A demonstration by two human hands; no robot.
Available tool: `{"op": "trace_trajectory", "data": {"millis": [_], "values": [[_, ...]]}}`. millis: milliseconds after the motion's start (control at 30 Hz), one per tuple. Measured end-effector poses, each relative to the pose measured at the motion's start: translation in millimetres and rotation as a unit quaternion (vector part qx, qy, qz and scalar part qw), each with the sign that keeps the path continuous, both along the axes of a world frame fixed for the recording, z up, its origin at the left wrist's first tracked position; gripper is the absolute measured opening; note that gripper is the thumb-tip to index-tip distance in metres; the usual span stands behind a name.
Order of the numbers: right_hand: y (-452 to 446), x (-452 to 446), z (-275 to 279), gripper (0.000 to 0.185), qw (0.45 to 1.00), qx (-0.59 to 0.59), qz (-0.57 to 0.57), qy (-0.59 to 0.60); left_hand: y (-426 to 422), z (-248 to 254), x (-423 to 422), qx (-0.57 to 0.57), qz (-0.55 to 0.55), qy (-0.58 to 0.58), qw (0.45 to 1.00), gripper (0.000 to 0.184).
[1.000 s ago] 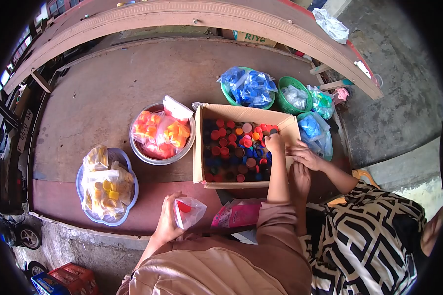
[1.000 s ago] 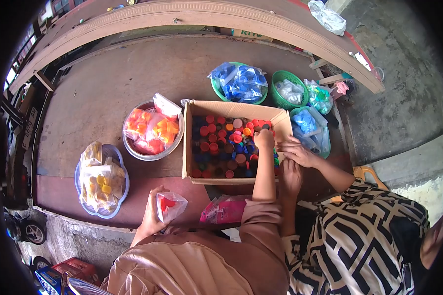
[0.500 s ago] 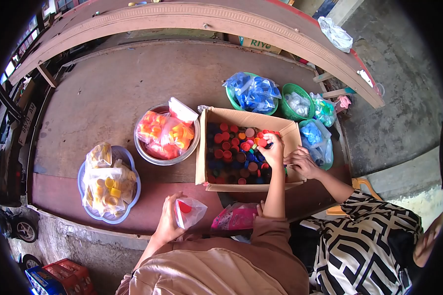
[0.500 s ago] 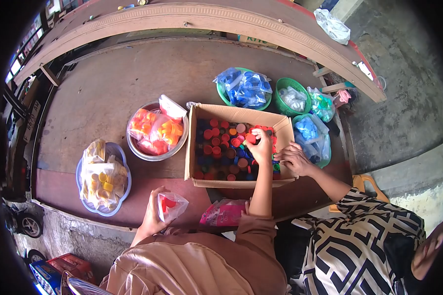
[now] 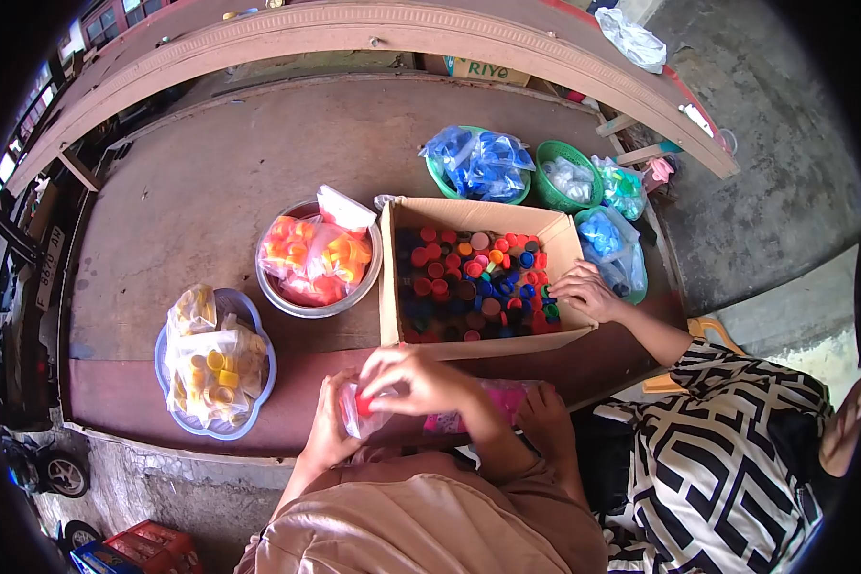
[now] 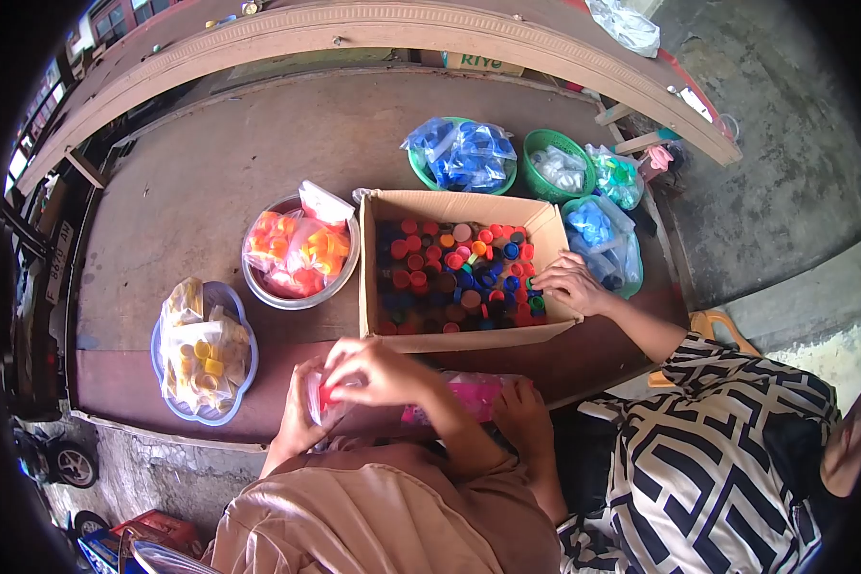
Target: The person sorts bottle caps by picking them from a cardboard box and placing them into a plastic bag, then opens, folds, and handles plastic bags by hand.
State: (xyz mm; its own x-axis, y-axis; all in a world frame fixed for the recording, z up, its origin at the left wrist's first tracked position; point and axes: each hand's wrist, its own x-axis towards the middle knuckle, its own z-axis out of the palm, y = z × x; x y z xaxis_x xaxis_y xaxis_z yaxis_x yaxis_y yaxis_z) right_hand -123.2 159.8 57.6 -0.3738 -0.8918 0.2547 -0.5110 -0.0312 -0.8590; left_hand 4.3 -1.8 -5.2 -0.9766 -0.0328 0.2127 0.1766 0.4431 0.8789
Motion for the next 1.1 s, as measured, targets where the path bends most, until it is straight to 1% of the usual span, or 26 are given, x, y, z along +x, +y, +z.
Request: {"op": "trace_trajectory", "data": {"millis": [33,67,100,133,167,200,233,267,300,333,433,467,533,600,667,700,800,833,933,967,1067,1100], "values": [[8,-18,-1,0.019,0.999,-0.025,-0.033,0.025,0,-4,1,0.031,0.001,-0.006,0.999,0.075],[22,-36,5,0.019,0.994,0.022,-0.104,-0.016,-1,-3,3,0.036,-0.001,-0.008,0.999,0.076],[39,-59,-2,0.021,0.971,0.064,-0.231,-0.011,-1,0,3,0.041,-0.003,-0.009,0.999,0.078],[57,-87,-22,0.025,0.937,0.075,-0.340,-0.027,-1,1,4,0.046,-0.006,-0.010,0.999,0.080],[83,-114,-45,0.027,0.884,0.127,-0.447,0.043,-1,1,5,0.054,-0.005,-0.014,0.998,0.081],[118,-142,-88,0.031,0.772,0.262,-0.519,0.256,0,0,6,0.063,-0.003,-0.017,0.998,0.081],[131,-149,-91,0.040,0.662,0.476,-0.539,0.212,1,0,5,0.073,0.000,-0.020,0.997,0.082],[142,-156,-101,0.039,0.623,0.567,-0.517,0.150,1,1,5,0.066,0.002,-0.017,0.998,0.082],[154,-159,-113,0.039,0.614,0.614,-0.490,0.079,1,2,6,0.060,0.003,-0.016,0.998,0.082],[159,-159,-118,0.039,0.618,0.626,-0.474,0.040,1,2,5,0.052,0.005,-0.012,0.999,0.082],[172,-168,-139,0.038,0.644,0.632,-0.428,-0.050,-1,3,2,-0.005,0.005,0.026,1.000,0.081],[177,-174,-146,0.039,0.656,0.625,-0.414,-0.085,0,1,4,-0.002,0.003,0.021,1.000,0.081],[182,-180,-151,0.039,0.690,0.568,-0.427,-0.141,0,-1,2,0.002,-0.003,0.018,1.000,0.080],[182,-169,-151,0.042,0.749,0.381,-0.526,-0.133,1,-1,2,0.004,0.000,0.017,1.000,0.080],[171,-146,-137,0.049,0.775,0.175,-0.596,-0.117,0,-3,4,0.010,0.004,0.013,1.000,0.080],[164,-135,-121,0.049,0.825,0.023,-0.545,-0.147,-1,-4,5,0.015,0.005,0.009,1.000,0.080],[142,-114,-98,0.044,0.848,-0.092,-0.502,-0.142,-2,-6,6,0.015,0.006,0.006,1.000,0.080],[142,-113,-100,0.040,0.847,-0.068,-0.515,-0.114,-3,-6,7,0.010,0.004,0.006,1.000,0.080],[140,-112,-97,0.040,0.831,-0.118,-0.534,-0.096,-1,2,6,-0.006,0.000,0.021,1.000,0.080],[141,-114,-101,0.041,0.842,-0.211,-0.478,-0.135,-1,2,5,-0.006,0.000,0.020,1.000,0.081],[124,-87,-66,0.044,0.833,-0.266,-0.423,-0.238,1,0,5,-0.008,0.001,0.018,1.000,0.081],[120,-81,-62,0.046,0.843,-0.279,-0.396,-0.234,2,0,4,-0.009,0.003,0.016,1.000,0.081]]}}
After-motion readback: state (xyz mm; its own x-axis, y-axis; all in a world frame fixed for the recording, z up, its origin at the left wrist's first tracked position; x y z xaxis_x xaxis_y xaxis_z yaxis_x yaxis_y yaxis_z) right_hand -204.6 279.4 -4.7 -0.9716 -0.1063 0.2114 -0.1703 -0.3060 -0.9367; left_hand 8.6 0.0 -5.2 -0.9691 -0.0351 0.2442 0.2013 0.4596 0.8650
